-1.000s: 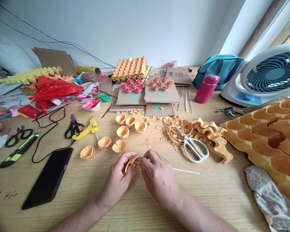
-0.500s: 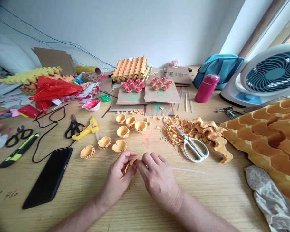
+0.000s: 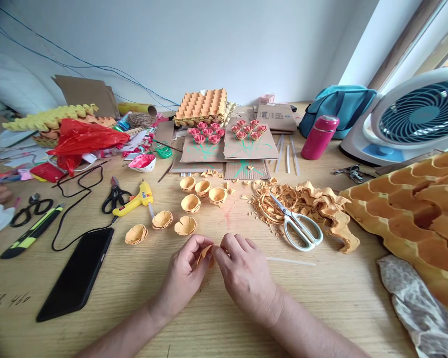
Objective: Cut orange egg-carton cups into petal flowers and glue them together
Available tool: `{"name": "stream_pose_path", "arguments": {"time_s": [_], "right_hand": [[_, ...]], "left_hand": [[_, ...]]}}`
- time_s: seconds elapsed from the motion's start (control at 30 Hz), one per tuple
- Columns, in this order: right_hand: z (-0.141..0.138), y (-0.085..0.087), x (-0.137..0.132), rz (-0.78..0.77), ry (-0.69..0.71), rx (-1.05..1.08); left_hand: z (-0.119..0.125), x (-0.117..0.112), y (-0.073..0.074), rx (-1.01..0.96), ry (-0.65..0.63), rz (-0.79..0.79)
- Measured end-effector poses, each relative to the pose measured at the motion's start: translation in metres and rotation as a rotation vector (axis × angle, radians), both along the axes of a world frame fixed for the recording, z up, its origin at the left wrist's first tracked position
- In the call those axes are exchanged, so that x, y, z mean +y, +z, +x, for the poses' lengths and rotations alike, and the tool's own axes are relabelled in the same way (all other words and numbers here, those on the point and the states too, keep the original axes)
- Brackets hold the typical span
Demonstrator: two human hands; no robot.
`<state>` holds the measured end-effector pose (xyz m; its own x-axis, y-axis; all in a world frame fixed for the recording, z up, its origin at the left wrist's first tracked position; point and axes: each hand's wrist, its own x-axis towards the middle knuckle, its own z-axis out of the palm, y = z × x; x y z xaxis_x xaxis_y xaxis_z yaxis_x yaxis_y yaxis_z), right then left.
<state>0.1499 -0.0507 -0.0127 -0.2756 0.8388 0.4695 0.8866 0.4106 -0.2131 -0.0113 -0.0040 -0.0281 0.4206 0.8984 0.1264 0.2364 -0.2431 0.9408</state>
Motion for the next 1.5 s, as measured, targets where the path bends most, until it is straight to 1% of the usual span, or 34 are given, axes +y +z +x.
{"name": "stream_pose_path", "arguments": {"time_s": [0.1,0.27,0.43,0.5,0.6,0.67,0.8,0.9,1.03,1.2,1.23,1.37,1.43,1.5], "right_hand": [[-0.0001,0.002,-0.0002,-0.001,0.009,-0.025],[0.0013,0.0006,0.002,-0.043,-0.015,0.134],[0.0023,-0.0021,0.002,-0.063,-0.02,0.179],[0.0022,-0.0007,0.0012,-0.043,-0.012,0.153],[0.0023,0.0023,-0.0001,0.0,0.011,0.019],[0.0023,0.0033,-0.0004,0.004,0.022,-0.025],[0.002,0.0019,0.0012,-0.027,0.0,0.12],[0.0021,0.0005,0.0025,-0.035,0.002,0.165],[0.0035,0.0013,0.0021,-0.029,0.011,0.128],[0.0045,0.0044,0.0006,0.028,0.044,-0.036],[0.0044,0.0043,0.0007,0.018,0.039,-0.014],[0.0035,0.0001,0.002,-0.094,-0.005,0.223],[0.0035,-0.0023,0.0028,-0.114,-0.009,0.258],[0.0037,-0.0033,0.0033,-0.104,-0.017,0.237]], "left_hand": [[-0.0003,0.0009,0.0022,-0.011,-0.008,0.009],[-0.0028,0.0038,0.0006,-0.032,-0.01,0.018],[-0.0038,0.0036,-0.0032,-0.01,-0.009,0.054],[-0.0032,0.0026,-0.0027,-0.007,-0.01,0.064],[-0.0024,0.0017,-0.0009,-0.029,-0.014,0.054],[-0.0025,0.0021,-0.0003,-0.038,-0.015,0.05],[-0.0033,0.0043,-0.0014,-0.011,-0.006,0.074],[-0.0033,0.0053,-0.0027,0.017,0.009,0.104],[-0.0029,0.0045,-0.0027,0.022,-0.002,0.116],[-0.0034,0.0025,-0.0013,-0.031,-0.025,0.096],[-0.0038,0.0024,-0.001,-0.035,-0.025,0.098],[-0.0052,0.0027,-0.0007,-0.002,-0.003,0.156],[-0.0053,0.0028,-0.0016,0.013,0.0,0.174],[-0.005,0.0027,-0.0034,0.021,-0.005,0.168]]}}
